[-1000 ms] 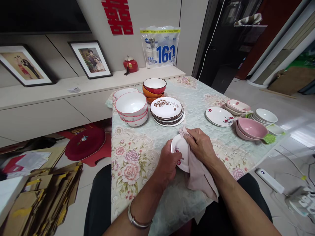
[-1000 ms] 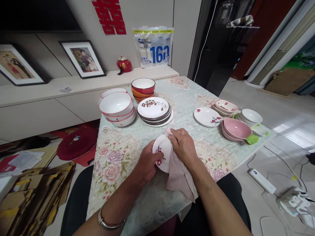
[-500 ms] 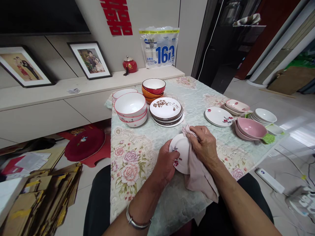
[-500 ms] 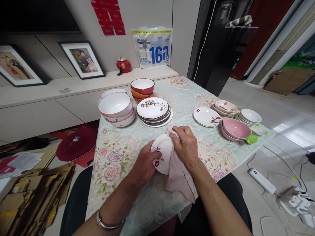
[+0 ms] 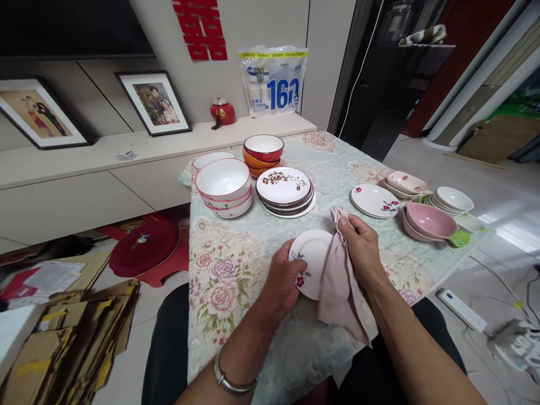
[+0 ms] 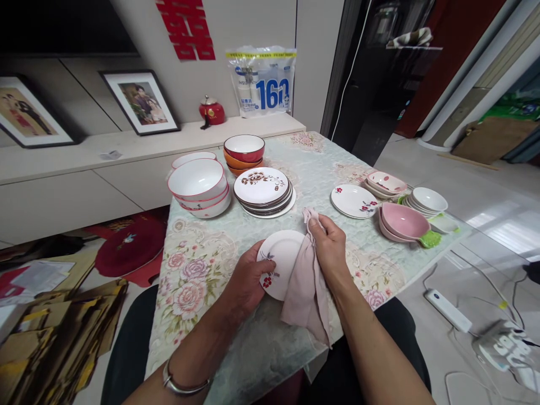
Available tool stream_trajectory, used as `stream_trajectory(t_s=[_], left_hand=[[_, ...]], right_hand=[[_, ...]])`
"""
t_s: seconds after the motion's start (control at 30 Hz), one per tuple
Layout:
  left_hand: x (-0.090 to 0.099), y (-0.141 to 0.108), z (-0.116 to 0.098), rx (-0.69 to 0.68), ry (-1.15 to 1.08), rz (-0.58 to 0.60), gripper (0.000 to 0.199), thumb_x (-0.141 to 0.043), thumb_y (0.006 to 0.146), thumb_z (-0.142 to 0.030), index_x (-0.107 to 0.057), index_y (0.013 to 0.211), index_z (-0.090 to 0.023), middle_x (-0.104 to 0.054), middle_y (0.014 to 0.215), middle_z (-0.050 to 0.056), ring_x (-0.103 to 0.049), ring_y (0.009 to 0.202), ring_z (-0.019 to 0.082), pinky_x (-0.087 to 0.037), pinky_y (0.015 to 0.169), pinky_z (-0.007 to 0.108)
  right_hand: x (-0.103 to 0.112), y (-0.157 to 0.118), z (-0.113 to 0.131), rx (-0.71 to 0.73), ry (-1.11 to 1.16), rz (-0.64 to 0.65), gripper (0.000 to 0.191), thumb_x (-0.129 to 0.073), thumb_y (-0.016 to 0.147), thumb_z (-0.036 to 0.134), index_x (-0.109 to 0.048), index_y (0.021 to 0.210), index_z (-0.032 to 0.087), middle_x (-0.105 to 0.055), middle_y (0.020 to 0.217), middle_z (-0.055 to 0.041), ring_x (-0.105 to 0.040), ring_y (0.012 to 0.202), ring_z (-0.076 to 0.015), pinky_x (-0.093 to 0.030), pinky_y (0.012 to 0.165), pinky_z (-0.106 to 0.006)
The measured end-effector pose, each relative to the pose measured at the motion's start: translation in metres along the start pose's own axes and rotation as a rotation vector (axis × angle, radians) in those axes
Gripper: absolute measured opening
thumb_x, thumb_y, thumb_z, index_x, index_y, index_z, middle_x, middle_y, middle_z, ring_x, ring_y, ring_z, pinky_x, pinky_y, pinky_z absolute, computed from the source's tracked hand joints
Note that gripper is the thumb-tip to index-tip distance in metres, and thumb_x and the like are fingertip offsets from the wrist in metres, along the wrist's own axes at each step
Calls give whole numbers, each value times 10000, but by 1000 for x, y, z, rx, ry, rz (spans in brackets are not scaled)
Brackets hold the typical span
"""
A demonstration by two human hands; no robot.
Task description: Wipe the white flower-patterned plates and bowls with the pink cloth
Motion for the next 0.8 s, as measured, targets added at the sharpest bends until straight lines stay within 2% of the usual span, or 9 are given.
stream_trajectory(t_s=[0.07, 0.13, 0.33, 0.43, 0.53, 0.67, 0.8], left_hand=[[0, 0, 0, -1, 7, 3, 520, -595, 481, -74, -684, 987, -156, -715, 724, -5, -608, 579, 144, -463, 578, 253], [0, 0, 1, -4, 13, 7, 522, -594, 486, -76, -682, 993, -159, -716, 731, -6, -608, 582, 144, -468, 580, 254], [2, 2, 3, -25, 67, -2, 516, -570, 498, -72, -673, 995, -164, -724, 769, 5, -640, 654, 168, -481, 595, 257], [3, 3, 4, -34, 103, -13, 518, -558, 506, -63, -660, 1003, -168, -723, 786, 12, -650, 686, 180, -480, 595, 258], [4, 4, 5, -54, 134, -8, 518, -551, 520, -62, -646, 1018, -167, -715, 798, 19, -646, 697, 185, -486, 601, 267], [5, 4, 6, -91, 205, -22, 505, -547, 543, -65, -635, 1030, -165, -699, 831, 27, -628, 725, 180, -487, 613, 265], [6, 6, 7, -112, 237, -16, 504, -544, 549, -69, -627, 1038, -161, -685, 837, 30, -601, 716, 172, -482, 606, 262]], right_hand=[[-1, -1, -4, -135, 109, 19, 435, -707, 819, 532, -749, 1112, 213, -700, 781, 2, -565, 654, -166, -434, 626, -292], [-1, -2, -4, -160, 129, 16, 455, -725, 798, 546, -750, 1104, 211, -693, 750, 12, -537, 613, -152, -409, 592, -276], [0, -1, 3, 25, 4, -31, 417, -694, 832, 505, -754, 1099, 191, -745, 963, -45, -630, 829, -214, -486, 739, -330], [-3, -1, 4, 81, -41, 6, 390, -675, 850, 479, -750, 1098, 189, -747, 993, -60, -649, 902, -239, -509, 809, -376], [-9, -5, 8, 223, -178, 76, 300, -662, 864, 428, -758, 1050, 213, -740, 1002, -59, -659, 940, -240, -511, 872, -401], [-16, -11, 13, 441, -354, 136, 219, -642, 888, 343, -761, 1034, 232, -721, 966, -70, -665, 928, -230, -520, 859, -394], [-18, -13, 13, 510, -414, 147, 209, -621, 911, 320, -750, 1050, 233, -710, 960, -74, -664, 906, -225, -529, 818, -390]])
Point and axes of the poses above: each hand's wrist, its own y-axis towards the middle knuckle, its own x-axis out of the back of the hand, z = x × y, the point moved 4 cm from there along y, towards the middle knuckle
